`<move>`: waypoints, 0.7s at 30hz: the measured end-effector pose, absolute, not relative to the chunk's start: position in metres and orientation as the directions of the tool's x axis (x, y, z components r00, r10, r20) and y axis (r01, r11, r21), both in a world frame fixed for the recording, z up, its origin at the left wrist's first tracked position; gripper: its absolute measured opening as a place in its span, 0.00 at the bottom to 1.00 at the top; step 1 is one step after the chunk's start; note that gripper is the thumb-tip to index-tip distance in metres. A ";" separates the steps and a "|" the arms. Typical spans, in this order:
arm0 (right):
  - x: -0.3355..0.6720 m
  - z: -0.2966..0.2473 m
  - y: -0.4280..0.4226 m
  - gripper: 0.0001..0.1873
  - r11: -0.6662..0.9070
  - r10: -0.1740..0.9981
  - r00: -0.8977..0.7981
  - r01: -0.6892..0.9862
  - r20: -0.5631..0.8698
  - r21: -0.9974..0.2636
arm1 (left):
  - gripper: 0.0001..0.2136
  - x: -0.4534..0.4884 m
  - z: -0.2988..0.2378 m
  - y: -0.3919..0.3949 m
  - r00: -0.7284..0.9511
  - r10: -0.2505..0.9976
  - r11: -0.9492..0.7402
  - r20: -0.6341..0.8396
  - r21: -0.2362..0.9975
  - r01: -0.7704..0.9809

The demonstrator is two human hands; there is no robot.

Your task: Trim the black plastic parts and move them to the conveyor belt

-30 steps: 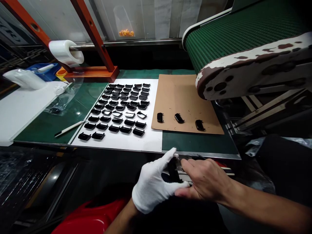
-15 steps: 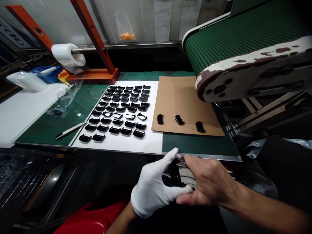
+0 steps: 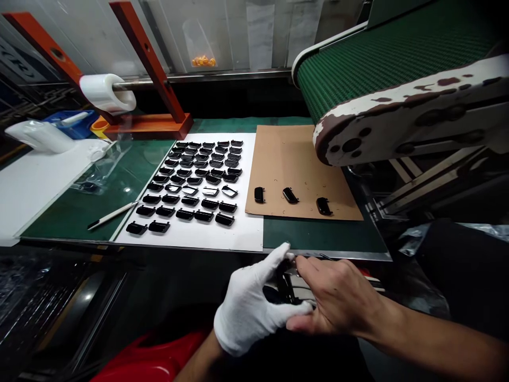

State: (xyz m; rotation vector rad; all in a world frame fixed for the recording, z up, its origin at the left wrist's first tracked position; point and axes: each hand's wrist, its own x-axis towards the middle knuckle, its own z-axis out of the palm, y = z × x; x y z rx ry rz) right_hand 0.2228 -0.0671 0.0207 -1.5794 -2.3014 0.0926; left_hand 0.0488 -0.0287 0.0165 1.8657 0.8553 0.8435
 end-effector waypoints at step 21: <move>0.224 0.013 -0.069 0.43 0.417 0.893 -0.377 0.898 0.245 -0.141 | 0.35 0.049 0.006 -0.030 0.524 0.839 -0.316 0.145 0.915 0.252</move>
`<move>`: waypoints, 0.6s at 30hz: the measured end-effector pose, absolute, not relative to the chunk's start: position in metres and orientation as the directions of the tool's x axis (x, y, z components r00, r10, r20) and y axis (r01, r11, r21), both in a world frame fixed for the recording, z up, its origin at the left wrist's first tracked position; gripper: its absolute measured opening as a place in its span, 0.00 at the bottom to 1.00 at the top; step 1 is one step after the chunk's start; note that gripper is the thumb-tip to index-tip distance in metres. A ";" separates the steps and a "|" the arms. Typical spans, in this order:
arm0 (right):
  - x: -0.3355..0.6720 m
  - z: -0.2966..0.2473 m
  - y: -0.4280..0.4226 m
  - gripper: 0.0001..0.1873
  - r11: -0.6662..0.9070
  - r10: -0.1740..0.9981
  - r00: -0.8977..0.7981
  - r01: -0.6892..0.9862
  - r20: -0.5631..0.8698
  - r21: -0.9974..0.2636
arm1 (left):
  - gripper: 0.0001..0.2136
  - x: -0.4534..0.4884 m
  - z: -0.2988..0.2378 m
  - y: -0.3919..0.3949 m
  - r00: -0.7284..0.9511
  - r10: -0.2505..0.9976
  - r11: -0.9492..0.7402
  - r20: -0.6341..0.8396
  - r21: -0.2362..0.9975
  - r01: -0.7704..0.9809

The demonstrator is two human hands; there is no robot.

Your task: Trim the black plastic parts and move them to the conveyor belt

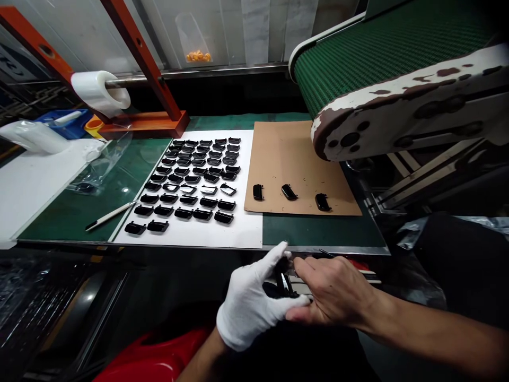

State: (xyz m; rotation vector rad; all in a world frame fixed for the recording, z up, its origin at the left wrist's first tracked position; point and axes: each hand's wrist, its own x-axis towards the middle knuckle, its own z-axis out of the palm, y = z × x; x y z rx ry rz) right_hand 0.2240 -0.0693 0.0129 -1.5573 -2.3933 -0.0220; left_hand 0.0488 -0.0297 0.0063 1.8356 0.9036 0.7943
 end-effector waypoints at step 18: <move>0.224 0.009 -0.068 0.40 0.437 0.880 -0.400 0.893 0.258 -0.108 | 0.34 0.052 0.003 -0.029 0.497 0.866 -0.190 0.054 0.955 0.227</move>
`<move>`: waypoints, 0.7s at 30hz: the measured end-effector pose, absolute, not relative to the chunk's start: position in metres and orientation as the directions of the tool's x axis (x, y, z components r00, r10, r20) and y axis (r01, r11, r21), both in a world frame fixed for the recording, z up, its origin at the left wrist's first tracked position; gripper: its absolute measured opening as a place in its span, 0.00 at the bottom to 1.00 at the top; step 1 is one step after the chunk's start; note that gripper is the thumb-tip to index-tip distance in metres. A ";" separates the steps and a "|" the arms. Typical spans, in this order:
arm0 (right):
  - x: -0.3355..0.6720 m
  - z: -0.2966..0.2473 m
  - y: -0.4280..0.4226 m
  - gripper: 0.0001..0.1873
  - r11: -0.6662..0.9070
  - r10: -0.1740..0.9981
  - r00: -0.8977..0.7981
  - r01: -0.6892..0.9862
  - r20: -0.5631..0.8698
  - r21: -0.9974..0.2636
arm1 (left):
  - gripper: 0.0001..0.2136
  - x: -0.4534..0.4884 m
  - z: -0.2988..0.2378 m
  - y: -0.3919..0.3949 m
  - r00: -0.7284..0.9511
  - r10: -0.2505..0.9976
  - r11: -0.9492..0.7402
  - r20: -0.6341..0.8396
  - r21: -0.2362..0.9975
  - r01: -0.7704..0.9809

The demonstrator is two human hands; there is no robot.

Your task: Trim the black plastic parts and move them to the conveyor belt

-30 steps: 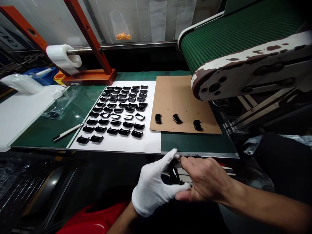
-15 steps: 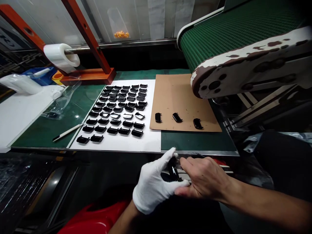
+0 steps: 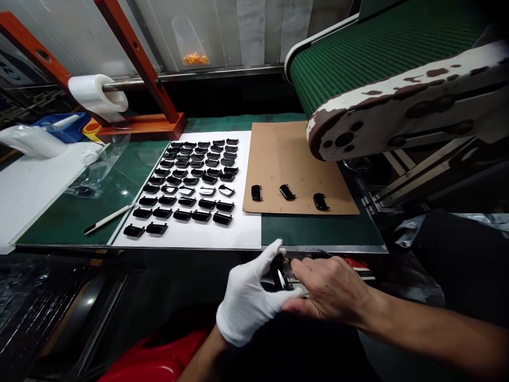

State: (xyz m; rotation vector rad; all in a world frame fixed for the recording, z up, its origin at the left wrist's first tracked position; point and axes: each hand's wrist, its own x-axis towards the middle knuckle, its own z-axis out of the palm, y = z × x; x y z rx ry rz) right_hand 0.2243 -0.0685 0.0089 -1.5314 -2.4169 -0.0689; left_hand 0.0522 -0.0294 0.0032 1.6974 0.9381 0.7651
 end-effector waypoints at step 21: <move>0.201 -0.013 -0.093 0.15 -0.170 0.976 0.168 0.193 -0.139 -0.966 | 0.33 0.042 0.009 -0.020 0.664 0.676 -0.719 0.320 0.483 0.500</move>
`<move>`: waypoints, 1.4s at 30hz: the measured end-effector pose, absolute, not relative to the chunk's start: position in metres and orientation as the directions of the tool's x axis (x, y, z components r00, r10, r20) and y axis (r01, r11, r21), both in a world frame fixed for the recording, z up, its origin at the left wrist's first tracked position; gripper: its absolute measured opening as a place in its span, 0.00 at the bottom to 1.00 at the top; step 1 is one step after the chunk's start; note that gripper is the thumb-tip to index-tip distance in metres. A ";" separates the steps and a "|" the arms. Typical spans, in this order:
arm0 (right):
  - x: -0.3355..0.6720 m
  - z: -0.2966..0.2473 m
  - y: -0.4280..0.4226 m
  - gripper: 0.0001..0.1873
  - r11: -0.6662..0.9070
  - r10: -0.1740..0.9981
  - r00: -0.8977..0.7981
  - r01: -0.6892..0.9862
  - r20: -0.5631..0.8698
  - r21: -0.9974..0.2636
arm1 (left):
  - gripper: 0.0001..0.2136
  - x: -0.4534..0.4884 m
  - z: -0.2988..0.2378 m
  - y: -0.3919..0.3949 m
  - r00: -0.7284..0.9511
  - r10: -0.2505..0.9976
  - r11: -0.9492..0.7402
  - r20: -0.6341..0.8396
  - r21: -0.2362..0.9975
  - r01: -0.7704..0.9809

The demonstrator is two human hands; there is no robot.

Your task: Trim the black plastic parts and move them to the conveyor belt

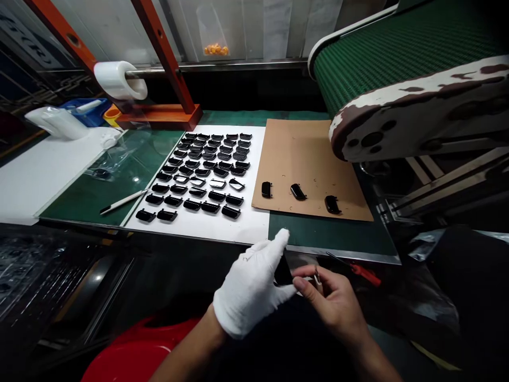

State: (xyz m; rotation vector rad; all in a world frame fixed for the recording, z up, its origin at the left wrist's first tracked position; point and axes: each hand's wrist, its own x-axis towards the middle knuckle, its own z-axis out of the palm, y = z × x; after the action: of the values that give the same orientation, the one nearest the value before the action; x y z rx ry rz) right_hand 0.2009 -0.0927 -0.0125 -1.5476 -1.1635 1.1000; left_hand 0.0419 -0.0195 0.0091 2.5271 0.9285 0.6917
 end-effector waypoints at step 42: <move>0.196 -0.032 -0.098 0.22 -0.302 0.893 0.343 -0.021 -0.291 -0.953 | 0.37 0.051 -0.031 0.056 0.645 0.696 -0.709 0.315 0.446 0.547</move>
State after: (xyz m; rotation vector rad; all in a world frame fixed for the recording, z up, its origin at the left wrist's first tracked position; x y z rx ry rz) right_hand 0.1960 -0.0983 -0.0325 -1.5985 -0.8061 1.1358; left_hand 0.0514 0.0560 -0.0311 2.5564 0.9953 0.6790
